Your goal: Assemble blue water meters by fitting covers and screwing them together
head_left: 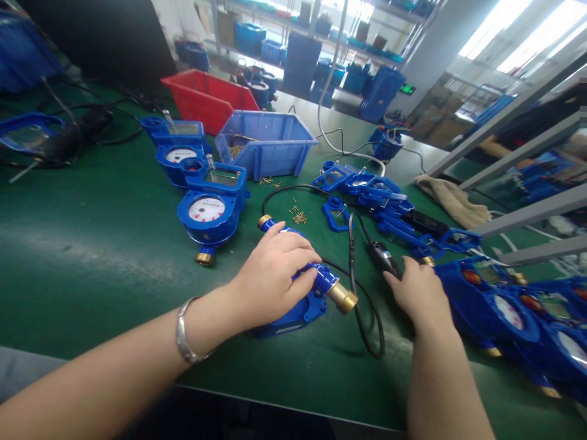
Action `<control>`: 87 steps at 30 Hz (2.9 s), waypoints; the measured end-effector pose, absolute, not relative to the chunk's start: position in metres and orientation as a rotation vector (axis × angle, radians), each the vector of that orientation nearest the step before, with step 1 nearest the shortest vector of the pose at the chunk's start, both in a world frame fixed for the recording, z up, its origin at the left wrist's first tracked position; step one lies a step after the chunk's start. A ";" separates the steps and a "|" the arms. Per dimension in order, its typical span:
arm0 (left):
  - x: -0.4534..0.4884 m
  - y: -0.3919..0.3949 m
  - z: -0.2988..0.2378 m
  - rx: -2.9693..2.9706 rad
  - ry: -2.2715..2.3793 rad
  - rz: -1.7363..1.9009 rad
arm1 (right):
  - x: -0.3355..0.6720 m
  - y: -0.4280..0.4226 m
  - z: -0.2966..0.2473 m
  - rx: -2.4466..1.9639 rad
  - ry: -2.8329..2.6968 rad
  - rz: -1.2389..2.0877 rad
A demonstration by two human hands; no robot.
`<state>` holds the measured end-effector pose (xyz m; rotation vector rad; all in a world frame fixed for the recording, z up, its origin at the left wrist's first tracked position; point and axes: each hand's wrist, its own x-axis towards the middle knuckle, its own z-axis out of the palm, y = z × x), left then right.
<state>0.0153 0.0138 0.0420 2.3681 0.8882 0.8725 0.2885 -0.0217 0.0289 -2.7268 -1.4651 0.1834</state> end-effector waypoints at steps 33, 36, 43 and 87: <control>-0.032 0.008 0.038 1.494 0.623 0.924 | 0.169 -0.068 -0.016 -1.224 -1.016 1.349; -0.036 0.004 0.033 1.405 0.596 0.949 | 0.166 -0.072 -0.014 -1.232 -1.003 1.340; -0.035 0.000 0.025 1.393 0.542 0.991 | 0.163 -0.070 -0.007 -1.257 -1.031 1.286; -0.055 -0.052 -0.026 2.673 0.615 1.500 | 0.199 -0.082 -0.004 -1.168 -0.838 1.520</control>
